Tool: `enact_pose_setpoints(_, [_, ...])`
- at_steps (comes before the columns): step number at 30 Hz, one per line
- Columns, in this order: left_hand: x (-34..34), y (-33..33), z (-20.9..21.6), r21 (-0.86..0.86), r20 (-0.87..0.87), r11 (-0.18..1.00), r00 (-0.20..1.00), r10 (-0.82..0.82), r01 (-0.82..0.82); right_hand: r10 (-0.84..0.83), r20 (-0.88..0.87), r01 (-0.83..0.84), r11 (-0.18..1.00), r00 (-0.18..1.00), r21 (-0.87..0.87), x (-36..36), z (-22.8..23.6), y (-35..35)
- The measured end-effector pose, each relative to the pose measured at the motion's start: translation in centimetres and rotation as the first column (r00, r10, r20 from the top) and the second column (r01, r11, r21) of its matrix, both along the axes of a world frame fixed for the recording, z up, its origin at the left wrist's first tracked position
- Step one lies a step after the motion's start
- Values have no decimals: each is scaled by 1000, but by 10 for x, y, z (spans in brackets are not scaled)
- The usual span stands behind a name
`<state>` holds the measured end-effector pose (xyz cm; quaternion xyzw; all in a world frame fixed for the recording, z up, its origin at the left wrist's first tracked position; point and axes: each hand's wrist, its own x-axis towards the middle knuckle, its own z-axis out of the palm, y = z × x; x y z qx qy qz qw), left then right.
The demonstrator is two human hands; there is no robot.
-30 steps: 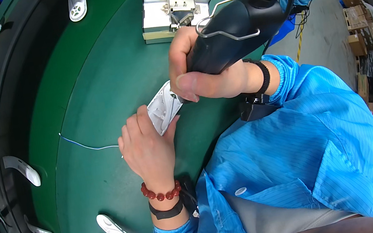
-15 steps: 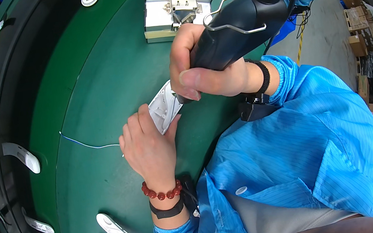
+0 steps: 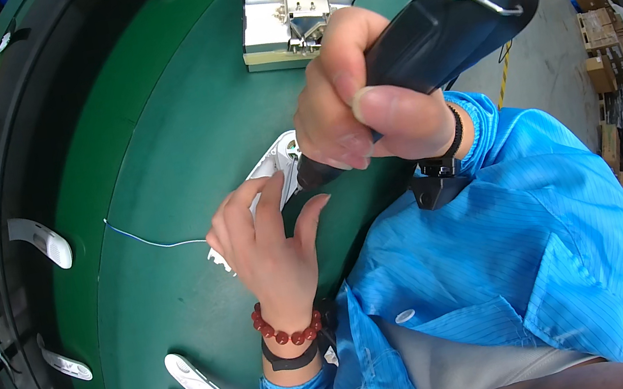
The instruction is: Assembling white plastic housings using a handheld power screwdriver on a factory production line.
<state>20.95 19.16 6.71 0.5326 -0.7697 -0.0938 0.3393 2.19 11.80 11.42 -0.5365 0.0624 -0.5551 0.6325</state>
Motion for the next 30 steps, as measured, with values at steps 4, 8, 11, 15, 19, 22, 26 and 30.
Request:
enact_pose_setpoints(4, [5, 3, -10, 28, -127, 1000, 992, -5, 8, 10, 28, -9, 999, 1000, -37, 9, 3, 3])
enact_pose_setpoints(8, [9, 4, -10, 32, -179, 999, 984, -3, 9, 10, 19, -9, 999, 1000, -44, 13, 3, 5])
enact_pose_setpoints(11, [12, 7, -15, 21, -198, 1000, 980, 8, -3, 14, 15, -14, 999, 1000, -45, 17, -1, 7])
enact_pose_setpoints(15, [11, 6, -15, 25, -189, 1000, 982, -5, 9, -15, 74, 15, 1000, 997, 3, 22, -4, 9])
enact_pose_setpoints(19, [14, 7, -17, 21, -177, 1000, 984, -5, 8, -31, -77, 27, 998, 997, -51, 21, -5, 9])
enact_pose_setpoints(22, [19, 7, -21, 3, -172, 1000, 985, -8, 9, -43, -98, 39, 998, 994, -38, 25, -7, 13])
enact_pose_setpoints(26, [26, 10, -23, 6, -159, 1000, 987, -11, 12, -34, -60, 33, 999, 998, -10, 34, -11, 18])
enact_pose_setpoints(30, [32, 13, -25, 26, -149, 999, 988, -33, 37, -44, 137, 32, 996, 990, 83, 44, -16, 22])
